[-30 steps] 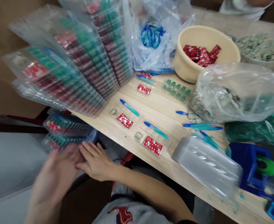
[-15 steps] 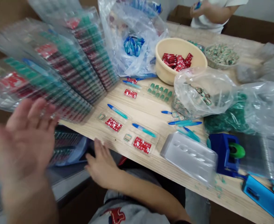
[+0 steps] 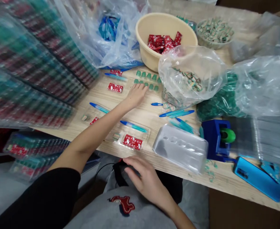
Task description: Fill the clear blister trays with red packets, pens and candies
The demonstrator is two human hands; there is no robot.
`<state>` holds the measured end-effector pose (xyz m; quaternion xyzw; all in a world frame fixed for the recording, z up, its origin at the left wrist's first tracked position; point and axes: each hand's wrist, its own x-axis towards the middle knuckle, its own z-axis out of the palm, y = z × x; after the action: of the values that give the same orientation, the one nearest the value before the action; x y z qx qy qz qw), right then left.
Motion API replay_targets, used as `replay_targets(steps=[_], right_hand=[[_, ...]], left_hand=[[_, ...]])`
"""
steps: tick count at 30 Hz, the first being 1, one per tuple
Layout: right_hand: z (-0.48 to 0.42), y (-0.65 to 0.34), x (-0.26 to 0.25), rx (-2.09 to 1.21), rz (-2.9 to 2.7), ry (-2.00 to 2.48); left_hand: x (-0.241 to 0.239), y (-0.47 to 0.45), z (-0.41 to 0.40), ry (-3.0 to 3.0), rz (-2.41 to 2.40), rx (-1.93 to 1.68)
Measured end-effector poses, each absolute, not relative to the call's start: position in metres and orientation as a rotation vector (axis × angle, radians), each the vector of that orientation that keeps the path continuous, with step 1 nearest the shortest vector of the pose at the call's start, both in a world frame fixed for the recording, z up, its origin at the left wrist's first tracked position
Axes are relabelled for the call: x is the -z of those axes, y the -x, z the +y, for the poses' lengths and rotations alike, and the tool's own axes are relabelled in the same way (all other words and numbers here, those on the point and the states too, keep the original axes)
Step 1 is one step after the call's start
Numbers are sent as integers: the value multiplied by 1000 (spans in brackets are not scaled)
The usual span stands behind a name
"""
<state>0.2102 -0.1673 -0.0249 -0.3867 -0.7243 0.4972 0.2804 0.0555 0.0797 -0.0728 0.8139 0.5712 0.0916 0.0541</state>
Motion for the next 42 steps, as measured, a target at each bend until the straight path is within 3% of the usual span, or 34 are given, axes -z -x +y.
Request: replay_targets(steps=[6,13,18,22,26,29,36,42], right_hand=[[-170,-218,31,-1314,-1920,1049],[-169,-222,27,-1268,-1896,1060],[-155,-220,20,-1215,-1827,1104],[-146,-214,16,-1096,-1837,1157],[-149,-204,27,-809,-1978,1213],[-157,-200,42,-603,-2094,1232],[-168,-208,66,-349,-2162,1330],[-175,-212,75,-249,-2175,1219]], left_hand=[[77,-46,83,-2544,1714,-228],[39,-32,54,-2555,1807,-351],[14,-8,-11,-2349,1820,-943],[10,-5,-79,-1492,1636,-1392],[18,-21,-126,-650,1310,-1310],[28,-35,-145,-357,1146,-1230],[47,-32,-158,-289,1042,-964],[37,21,-157,-453,1451,-745]])
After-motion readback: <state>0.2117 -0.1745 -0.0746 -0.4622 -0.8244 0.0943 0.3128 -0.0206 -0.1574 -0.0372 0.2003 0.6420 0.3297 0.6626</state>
